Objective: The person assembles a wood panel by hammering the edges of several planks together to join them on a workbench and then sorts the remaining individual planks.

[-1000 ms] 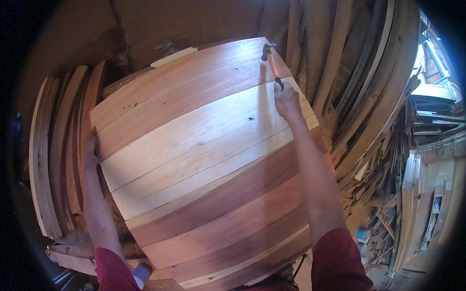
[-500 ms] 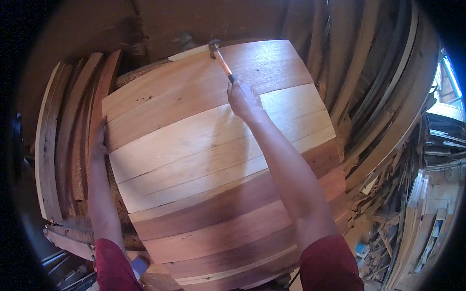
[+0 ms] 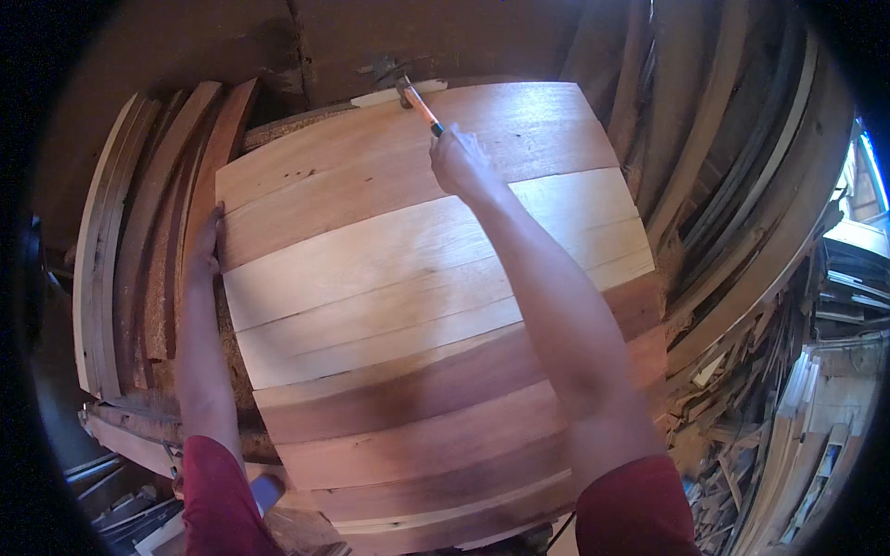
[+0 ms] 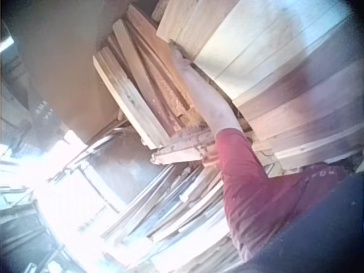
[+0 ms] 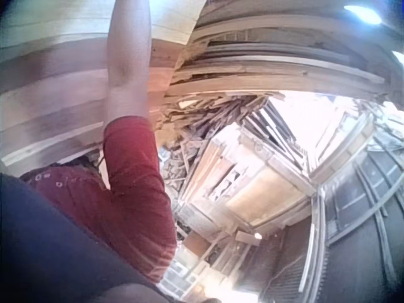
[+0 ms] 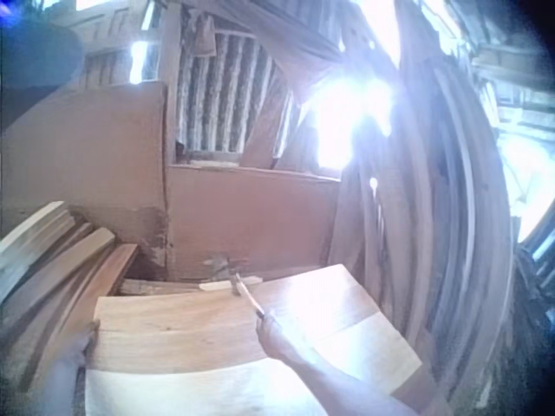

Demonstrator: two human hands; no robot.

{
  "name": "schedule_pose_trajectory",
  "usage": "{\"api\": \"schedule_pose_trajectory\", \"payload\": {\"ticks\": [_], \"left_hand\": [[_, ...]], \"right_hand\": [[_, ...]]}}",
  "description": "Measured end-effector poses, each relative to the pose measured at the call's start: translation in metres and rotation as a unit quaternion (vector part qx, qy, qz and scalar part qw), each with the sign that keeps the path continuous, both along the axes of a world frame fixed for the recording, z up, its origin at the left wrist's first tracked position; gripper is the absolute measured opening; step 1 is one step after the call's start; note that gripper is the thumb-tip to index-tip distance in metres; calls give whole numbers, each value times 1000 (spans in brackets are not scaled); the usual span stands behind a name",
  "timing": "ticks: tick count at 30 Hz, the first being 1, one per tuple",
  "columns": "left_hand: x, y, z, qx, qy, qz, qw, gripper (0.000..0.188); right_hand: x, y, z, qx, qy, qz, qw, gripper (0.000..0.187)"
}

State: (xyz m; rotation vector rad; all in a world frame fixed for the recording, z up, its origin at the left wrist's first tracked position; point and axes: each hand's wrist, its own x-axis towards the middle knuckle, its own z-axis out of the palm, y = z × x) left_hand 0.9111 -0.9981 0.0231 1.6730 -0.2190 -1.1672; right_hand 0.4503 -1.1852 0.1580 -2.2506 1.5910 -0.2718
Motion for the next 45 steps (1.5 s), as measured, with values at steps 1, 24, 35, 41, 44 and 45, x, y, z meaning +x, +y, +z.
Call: {"api": "schedule_pose_trajectory", "payload": {"ticks": [1, 24, 35, 41, 44, 45], "left_hand": [[5, 3, 1, 0, -3, 3, 1000, 82], [-29, 5, 31, 7, -24, 0, 1000, 71], [-22, -1, 13, 29, -7, -16, 999, 72], [21, 9, -6, 4, 32, -17, 999, 72], [5, 4, -3, -5, 100, 0, 995, 71], [6, 3, -2, 14, 95, 16, 995, 70]], "right_hand": [[4, 4, 9, 0, -3, 3, 1000, 37], [4, 6, -2, 27, -32, -18, 999, 35], [-8, -4, -34, -72, -15, -28, 997, 39], [-75, 34, -28, -17, -128, -83, 988, 40], [-138, 31, -9, -94, -124, -180, 971, 41], [-145, 33, 4, -135, -142, -211, 958, 42]]}}
